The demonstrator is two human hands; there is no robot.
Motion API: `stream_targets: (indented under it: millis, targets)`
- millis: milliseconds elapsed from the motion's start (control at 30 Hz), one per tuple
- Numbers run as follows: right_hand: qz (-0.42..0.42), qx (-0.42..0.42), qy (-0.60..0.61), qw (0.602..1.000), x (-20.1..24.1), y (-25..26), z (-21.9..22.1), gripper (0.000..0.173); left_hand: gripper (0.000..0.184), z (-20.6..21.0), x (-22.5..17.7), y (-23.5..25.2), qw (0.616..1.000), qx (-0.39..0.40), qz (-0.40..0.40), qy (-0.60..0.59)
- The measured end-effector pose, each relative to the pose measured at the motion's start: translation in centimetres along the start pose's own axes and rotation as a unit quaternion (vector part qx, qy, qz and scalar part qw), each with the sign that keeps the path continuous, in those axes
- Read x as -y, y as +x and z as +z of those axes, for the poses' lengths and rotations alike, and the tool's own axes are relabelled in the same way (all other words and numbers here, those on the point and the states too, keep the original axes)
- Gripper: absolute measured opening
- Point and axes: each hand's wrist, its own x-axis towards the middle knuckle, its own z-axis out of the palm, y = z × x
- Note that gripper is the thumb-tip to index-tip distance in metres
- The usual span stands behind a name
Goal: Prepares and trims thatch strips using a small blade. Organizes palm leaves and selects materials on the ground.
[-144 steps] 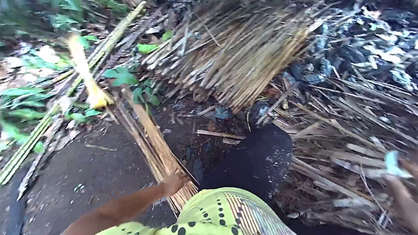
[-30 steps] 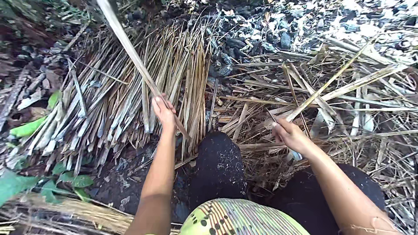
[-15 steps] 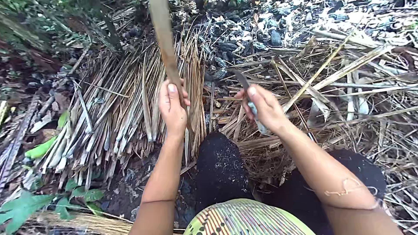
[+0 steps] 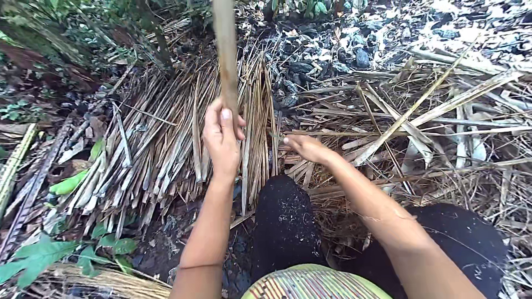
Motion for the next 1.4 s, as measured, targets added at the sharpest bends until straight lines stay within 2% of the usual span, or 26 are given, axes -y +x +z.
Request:
stream_targets:
  millis: [100, 167, 233, 400, 633, 933, 1033, 1133, 1233, 1300, 1400]
  targets:
    - [-0.115, -0.158, -0.051, 0.979, 2.6, -5.9, -3.2, 0.042, 0.034, 0.5, 0.4, -2.3, 0.995, 0.052, -0.037, 0.079]
    - [-0.169, -0.238, -0.164, 0.942, 4.1, -8.4, -4.0, 0.042, 0.034, 1.0, 0.3, -3.5, 0.984, 0.082, -0.047, 0.15]
    - [-0.18, -0.29, -0.259, 0.903, 5.0, -9.7, -4.0, 0.043, 0.034, 1.9, 0.2, -4.3, 0.976, 0.098, -0.032, 0.19]
    - [-0.116, -0.287, -0.342, 0.887, 4.7, -10.9, -3.1, 0.042, 0.034, 2.9, -0.6, -5.8, 0.961, 0.123, 0.023, 0.245]
    - [-0.121, -0.317, -0.373, 0.863, 3.8, -12.0, -2.0, 0.041, 0.031, 2.9, -1.3, -6.4, 0.941, 0.147, 0.069, 0.296]
    - [-0.101, -0.313, -0.375, 0.867, 2.9, -12.3, -1.3, 0.04, 0.03, 3.2, -1.6, -6.8, 0.927, 0.173, 0.079, 0.324]
    - [-0.066, -0.317, -0.366, 0.873, 2.5, -12.0, -1.2, 0.037, 0.031, 3.6, -1.4, -6.8, 0.916, 0.202, 0.086, 0.337]
    - [0.016, -0.314, -0.337, 0.887, 1.2, -11.4, -3.1, 0.037, 0.031, 3.8, -1.1, -7.5, 0.907, 0.233, 0.097, 0.337]
    - [0.126, -0.325, -0.323, 0.88, -1.1, -11.4, -6.6, 0.043, 0.036, 2.3, 0.2, -8.2, 0.9, 0.253, 0.098, 0.341]
    - [0.232, -0.316, -0.29, 0.873, -2.4, -12.2, -9.9, 0.049, 0.039, 0.4, 1.1, -8.6, 0.896, 0.259, 0.098, 0.349]
    - [0.332, -0.339, -0.259, 0.841, -5.2, -14.4, -14.6, 0.051, 0.038, -3.4, 2.7, -9.1, 0.892, 0.261, 0.091, 0.356]
